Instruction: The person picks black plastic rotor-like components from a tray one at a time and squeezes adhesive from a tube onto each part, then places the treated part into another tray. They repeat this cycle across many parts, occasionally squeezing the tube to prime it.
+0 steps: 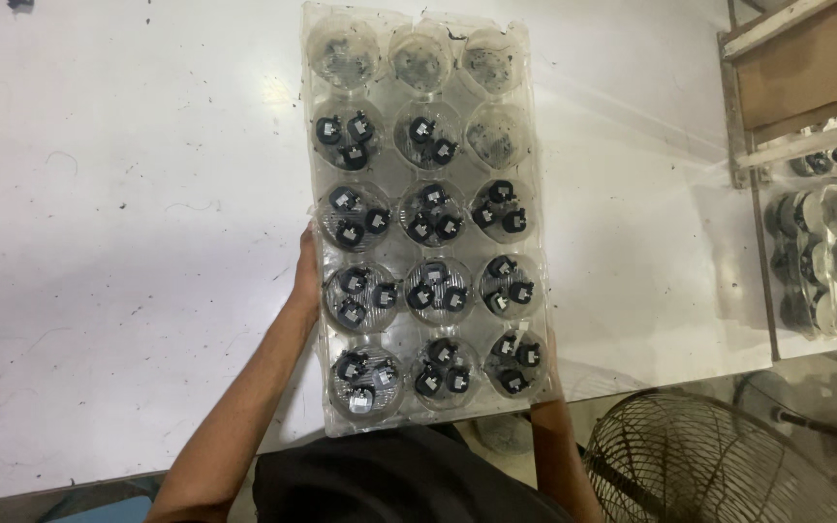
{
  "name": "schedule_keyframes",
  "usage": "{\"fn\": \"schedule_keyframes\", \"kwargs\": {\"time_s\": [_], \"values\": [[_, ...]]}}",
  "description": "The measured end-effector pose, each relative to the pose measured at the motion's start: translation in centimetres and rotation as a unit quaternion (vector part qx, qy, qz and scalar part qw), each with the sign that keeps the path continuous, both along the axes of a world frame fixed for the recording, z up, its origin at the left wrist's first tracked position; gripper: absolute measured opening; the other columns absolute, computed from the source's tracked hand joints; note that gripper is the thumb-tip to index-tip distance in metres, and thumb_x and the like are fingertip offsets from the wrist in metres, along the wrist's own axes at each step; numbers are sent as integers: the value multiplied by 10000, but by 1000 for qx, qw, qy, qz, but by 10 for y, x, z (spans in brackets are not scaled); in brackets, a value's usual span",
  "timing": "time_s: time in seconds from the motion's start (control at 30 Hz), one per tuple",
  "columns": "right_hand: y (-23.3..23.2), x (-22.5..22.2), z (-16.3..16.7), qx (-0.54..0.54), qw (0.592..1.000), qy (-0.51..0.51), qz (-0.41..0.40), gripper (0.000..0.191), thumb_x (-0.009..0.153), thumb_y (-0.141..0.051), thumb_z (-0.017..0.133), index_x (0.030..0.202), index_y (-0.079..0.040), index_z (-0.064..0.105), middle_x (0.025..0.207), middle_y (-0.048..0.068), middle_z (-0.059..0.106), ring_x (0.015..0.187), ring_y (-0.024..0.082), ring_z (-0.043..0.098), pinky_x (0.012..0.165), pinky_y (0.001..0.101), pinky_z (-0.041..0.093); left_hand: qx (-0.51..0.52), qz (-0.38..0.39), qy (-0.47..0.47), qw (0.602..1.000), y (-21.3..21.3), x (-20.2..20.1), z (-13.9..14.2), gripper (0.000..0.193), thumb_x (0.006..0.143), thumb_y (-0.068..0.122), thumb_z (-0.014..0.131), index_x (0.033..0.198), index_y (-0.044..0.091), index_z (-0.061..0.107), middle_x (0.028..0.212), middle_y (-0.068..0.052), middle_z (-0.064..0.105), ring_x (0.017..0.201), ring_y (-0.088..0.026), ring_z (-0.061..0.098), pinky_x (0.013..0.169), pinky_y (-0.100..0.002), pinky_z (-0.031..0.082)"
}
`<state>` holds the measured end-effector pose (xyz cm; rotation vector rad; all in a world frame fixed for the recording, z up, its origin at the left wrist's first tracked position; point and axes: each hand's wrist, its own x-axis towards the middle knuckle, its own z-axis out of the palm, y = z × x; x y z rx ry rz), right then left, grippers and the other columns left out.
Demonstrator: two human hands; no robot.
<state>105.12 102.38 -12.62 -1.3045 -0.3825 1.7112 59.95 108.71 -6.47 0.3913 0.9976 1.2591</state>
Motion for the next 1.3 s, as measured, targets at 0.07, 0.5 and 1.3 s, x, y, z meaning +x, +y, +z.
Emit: {"fn": "schedule_keyframes", "kwargs": {"time_s": [0.07,0.5,1.3], "values": [[0,1,-1,1,1000,-2,2,343,997,-228,628,1254,-6,679,1059,118,738,912,227,694,735,354,598,49,-7,92,995,0,0,-6,693,1073,524,267,1468,-3,485,1358,-238,622,1210,-327,645,1016,-451,577],[69,34,48,71,939,-335,-29,301,1004,-141,680,1217,71,673,1016,116,738,898,199,695,754,309,594,16,225,491,842,-132,-66,-17,547,955,230,708,1424,52,491,1252,-141,725,1115,-226,702,951,-386,523],[-42,-350,243,351,925,-140,34,289,1055,-43,695,1318,45,613,1148,115,694,1013,192,679,835,324,585,-543,-91,387,740,-546,-299,-107,824,845,547,729,1501,111,487,1361,-217,657,1249,-407,646,1052,-499,521]]}}
